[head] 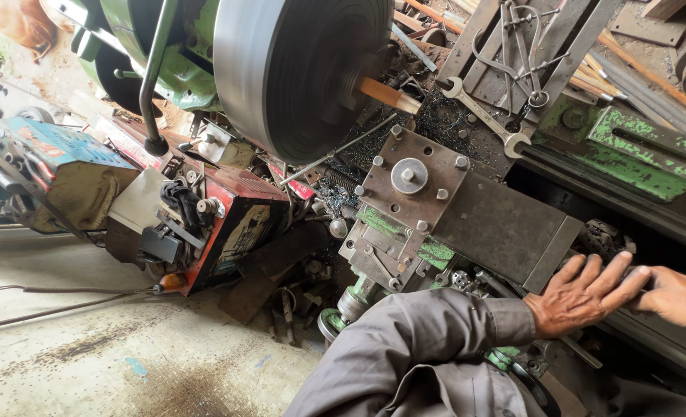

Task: The person operates a metal lathe, using a cutting tool to shape a cylindrical metal workpiece. They adjust the machine's controls and feed the tool into the spinning metal, creating metal shavings. Finally, they remove the finished piece and inspect it.

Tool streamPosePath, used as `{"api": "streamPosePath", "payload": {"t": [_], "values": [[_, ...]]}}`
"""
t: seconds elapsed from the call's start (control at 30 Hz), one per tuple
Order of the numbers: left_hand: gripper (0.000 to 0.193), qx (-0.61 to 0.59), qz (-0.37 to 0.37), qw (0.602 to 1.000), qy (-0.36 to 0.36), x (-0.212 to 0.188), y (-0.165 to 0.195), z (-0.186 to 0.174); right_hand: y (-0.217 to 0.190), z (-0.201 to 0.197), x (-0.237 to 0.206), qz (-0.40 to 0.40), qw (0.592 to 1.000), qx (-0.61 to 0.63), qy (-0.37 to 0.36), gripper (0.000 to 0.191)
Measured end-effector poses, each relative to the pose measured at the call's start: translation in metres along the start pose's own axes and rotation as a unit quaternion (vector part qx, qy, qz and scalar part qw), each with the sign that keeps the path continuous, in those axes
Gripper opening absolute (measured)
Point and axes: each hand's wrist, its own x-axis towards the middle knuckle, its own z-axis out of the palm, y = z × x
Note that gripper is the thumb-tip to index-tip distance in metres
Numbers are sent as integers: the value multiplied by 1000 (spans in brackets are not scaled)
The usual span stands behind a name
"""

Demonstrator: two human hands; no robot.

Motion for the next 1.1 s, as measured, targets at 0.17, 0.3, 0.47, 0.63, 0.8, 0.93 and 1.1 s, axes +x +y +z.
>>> {"api": "streamPosePath", "payload": {"t": [0.17, 0.3, 0.47, 0.63, 0.8, 0.93, 1.1], "values": [[64, 31, 21, 998, 47, 2, -4, 17, -1, -3, 4, 31, 999, 1, -21, 17], [64, 66, 18, 997, 39, 5, -4, 22, -5, -8, 7, 40, 998, 8, -47, 19], [60, 118, 13, 993, -13, 13, -1, 18, -6, -15, 13, 22, 996, 53, -73, 23], [55, 140, 17, 990, -14, 16, 0, -2, -6, -16, 18, 6, 992, 70, -106, 25], [56, 152, 20, 988, -31, 25, 0, -23, -9, -19, 19, 19, 990, 89, -111, 28], [59, 141, 14, 989, -39, 29, 1, -33, -12, -21, 19, 17, 983, 109, -149, 27], [60, 141, 10, 988, -54, 32, 1, -36, -19, -25, 18, 29, 985, 68, -156, 25]]}}
